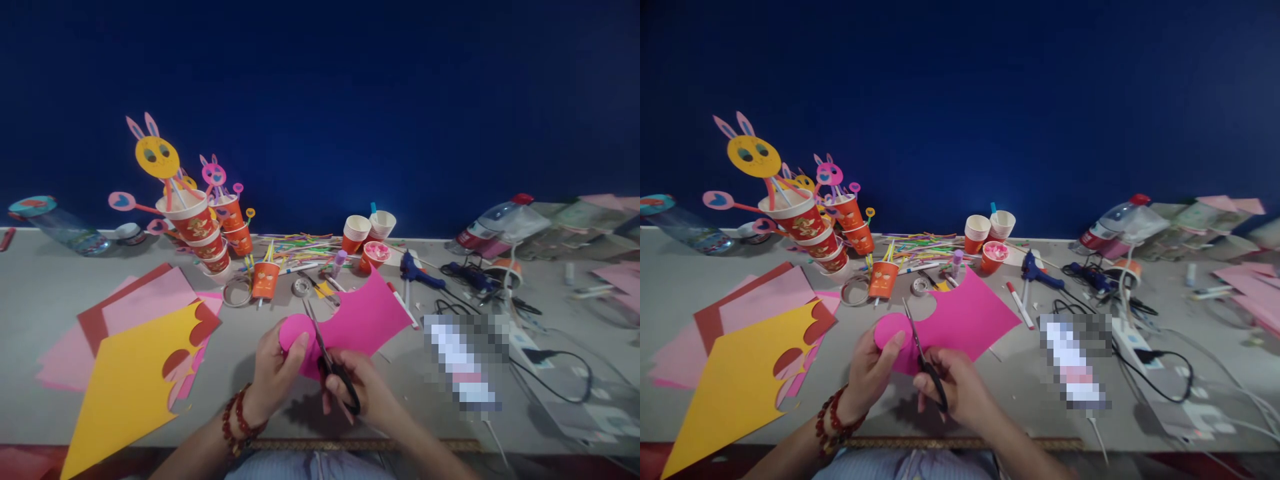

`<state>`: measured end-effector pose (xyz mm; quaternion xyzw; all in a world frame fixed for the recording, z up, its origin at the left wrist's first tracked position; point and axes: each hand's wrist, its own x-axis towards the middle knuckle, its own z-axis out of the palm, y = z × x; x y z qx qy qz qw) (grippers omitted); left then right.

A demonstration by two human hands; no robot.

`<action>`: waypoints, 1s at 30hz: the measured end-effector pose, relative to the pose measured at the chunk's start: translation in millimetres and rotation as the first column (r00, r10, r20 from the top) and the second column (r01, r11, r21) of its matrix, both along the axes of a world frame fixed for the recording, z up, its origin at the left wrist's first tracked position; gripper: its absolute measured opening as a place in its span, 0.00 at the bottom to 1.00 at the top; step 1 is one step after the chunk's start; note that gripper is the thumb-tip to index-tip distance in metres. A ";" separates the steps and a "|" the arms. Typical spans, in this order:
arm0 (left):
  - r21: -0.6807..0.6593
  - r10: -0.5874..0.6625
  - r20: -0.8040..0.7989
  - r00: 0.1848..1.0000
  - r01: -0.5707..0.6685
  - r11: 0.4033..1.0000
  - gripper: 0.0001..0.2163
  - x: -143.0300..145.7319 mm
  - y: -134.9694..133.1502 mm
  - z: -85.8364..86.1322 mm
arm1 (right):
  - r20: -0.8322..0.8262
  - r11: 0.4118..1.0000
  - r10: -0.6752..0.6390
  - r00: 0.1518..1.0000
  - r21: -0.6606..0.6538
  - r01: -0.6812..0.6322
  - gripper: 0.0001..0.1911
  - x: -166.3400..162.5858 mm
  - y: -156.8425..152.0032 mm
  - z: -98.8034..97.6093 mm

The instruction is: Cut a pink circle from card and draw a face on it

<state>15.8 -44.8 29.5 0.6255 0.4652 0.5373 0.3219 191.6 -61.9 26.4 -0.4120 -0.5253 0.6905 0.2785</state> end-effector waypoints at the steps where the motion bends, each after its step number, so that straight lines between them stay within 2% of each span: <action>1: -0.008 -0.002 0.002 1.000 0.002 1.000 0.12 0.0 -0.1 -0.5 | -0.002 1.000 -0.001 1.000 0.002 0.001 0.35 0.2 0.0 -1.1; 13: -0.026 -0.029 0.032 0.999 0.030 0.999 0.12 1.8 0.1 3.5 | -0.002 0.999 -0.011 1.000 0.033 0.011 0.35 3.2 -2.0 -4.8; 30: -0.056 -0.054 0.055 0.997 0.058 0.997 0.13 -0.3 1.1 7.1 | 0.025 0.999 0.009 1.000 0.039 -0.010 0.35 5.2 2.0 0.2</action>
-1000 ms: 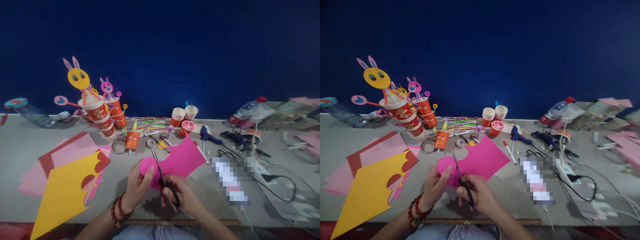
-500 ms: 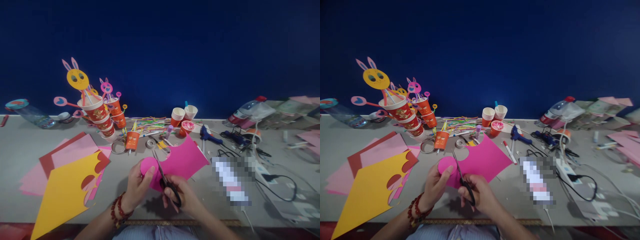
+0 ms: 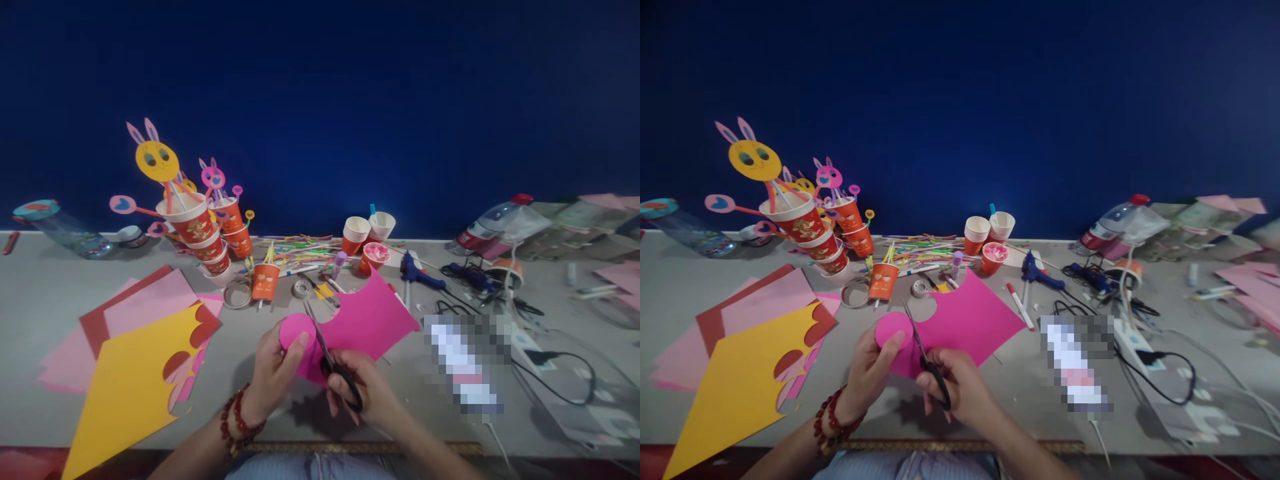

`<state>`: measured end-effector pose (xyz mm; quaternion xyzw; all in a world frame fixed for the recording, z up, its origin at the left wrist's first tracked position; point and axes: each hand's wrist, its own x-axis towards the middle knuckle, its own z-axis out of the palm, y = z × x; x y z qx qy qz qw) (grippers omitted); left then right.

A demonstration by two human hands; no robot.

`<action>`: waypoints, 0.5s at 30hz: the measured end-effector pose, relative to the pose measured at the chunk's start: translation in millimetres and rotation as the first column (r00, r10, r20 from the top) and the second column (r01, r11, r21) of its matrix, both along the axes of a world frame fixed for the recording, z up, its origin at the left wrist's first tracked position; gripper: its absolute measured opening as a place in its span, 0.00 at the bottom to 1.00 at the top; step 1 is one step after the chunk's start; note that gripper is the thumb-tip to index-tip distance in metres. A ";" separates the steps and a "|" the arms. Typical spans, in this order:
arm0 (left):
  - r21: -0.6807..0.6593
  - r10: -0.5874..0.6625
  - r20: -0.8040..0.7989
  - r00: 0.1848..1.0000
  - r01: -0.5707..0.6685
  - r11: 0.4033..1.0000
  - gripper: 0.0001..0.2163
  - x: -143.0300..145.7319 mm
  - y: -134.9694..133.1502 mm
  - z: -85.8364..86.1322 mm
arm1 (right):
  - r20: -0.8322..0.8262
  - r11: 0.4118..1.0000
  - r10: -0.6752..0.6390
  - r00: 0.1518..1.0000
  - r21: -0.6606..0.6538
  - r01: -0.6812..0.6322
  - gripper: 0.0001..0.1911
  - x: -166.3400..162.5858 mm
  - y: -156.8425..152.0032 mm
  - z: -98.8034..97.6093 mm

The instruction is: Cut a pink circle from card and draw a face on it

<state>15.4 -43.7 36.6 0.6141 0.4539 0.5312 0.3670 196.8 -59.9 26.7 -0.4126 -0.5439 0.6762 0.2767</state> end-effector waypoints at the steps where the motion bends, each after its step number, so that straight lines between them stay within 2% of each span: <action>1: -0.001 -0.002 -0.003 1.000 0.002 1.000 0.13 0.1 0.1 -0.1 | 0.003 1.000 -0.001 1.000 -0.002 0.001 0.35 0.1 0.4 -0.3; 15: -0.017 -0.009 -0.022 1.000 0.009 1.000 0.12 -2.5 0.5 -2.1 | 0.038 1.000 0.005 0.999 -0.020 -0.004 0.35 3.8 0.4 -0.1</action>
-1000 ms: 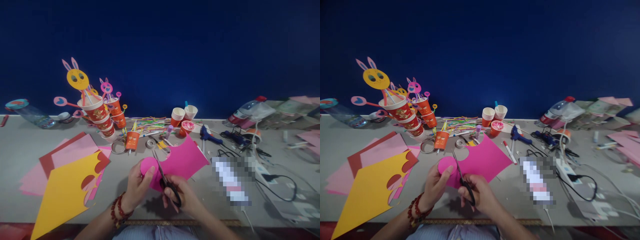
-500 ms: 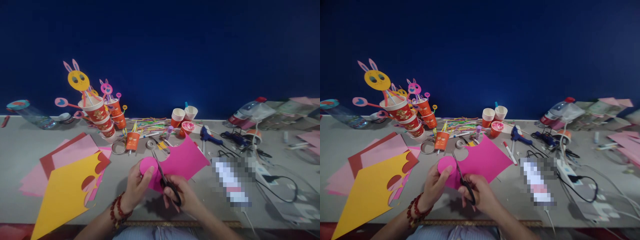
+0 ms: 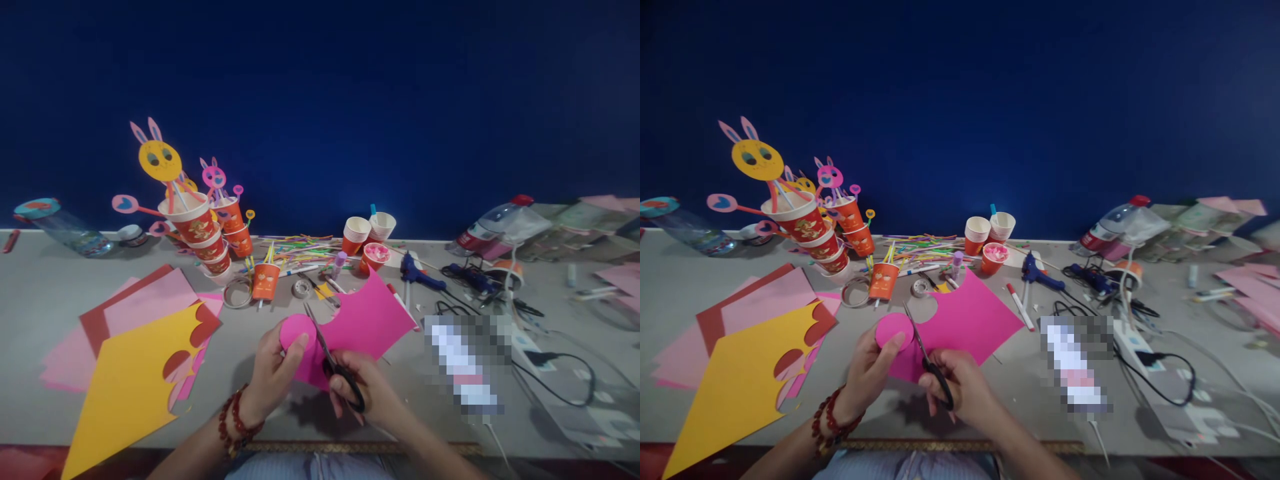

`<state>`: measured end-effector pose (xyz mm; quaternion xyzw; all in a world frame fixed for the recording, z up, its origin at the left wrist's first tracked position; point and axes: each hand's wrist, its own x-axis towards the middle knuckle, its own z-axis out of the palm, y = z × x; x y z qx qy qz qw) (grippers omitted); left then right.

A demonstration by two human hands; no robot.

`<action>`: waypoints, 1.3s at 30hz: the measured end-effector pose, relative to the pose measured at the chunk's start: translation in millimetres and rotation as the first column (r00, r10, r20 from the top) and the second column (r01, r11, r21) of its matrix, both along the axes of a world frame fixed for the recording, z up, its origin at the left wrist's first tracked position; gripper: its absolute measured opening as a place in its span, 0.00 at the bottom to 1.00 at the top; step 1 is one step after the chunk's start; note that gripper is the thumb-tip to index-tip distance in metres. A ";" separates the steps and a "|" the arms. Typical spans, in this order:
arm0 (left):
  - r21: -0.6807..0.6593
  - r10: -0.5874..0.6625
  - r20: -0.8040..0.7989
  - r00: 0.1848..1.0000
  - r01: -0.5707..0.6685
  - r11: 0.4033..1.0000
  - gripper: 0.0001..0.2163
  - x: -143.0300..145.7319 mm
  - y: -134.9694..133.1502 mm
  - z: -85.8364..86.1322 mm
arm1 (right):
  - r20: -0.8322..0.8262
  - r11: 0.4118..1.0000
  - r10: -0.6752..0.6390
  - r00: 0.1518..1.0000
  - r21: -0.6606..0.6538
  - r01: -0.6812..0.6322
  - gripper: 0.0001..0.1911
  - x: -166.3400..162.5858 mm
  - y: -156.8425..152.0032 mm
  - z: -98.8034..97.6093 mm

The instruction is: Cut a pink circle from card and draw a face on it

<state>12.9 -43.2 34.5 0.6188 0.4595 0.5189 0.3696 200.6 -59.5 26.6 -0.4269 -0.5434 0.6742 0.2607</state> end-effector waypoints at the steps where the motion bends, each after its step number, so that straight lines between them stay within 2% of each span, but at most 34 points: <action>1: 0.000 -0.001 -0.004 1.000 0.001 1.000 0.12 -0.2 0.2 0.3 | -0.001 1.000 -0.002 1.000 -0.007 0.002 0.35 0.3 0.0 -0.1; 12: -0.024 -0.018 -0.014 1.000 0.018 1.000 0.13 -3.2 3.4 -1.6 | 0.026 1.000 0.013 1.000 0.002 -0.013 0.34 3.4 2.0 3.7; 27: -0.091 0.000 0.003 1.000 0.000 0.996 0.16 -4.9 4.0 -10.0 | 0.014 1.000 0.007 1.000 0.001 -0.007 0.33 4.3 4.8 -6.5; 33: -0.132 0.051 -0.064 0.997 -0.059 0.989 0.14 -9.6 -2.8 -27.1 | -0.144 0.998 0.037 0.989 0.046 -0.031 0.32 -2.4 9.0 -25.3; 37: -0.168 0.048 -0.125 0.991 -0.069 0.983 0.14 -18.1 -10.1 -43.8 | -0.154 0.989 0.086 0.984 0.133 -0.066 0.32 -5.5 9.6 -31.9; 39: -0.177 0.058 -0.151 0.987 -0.085 0.981 0.14 -23.4 -13.5 -50.8 | -0.138 0.980 0.023 0.990 0.197 0.005 0.29 0.7 9.0 -33.8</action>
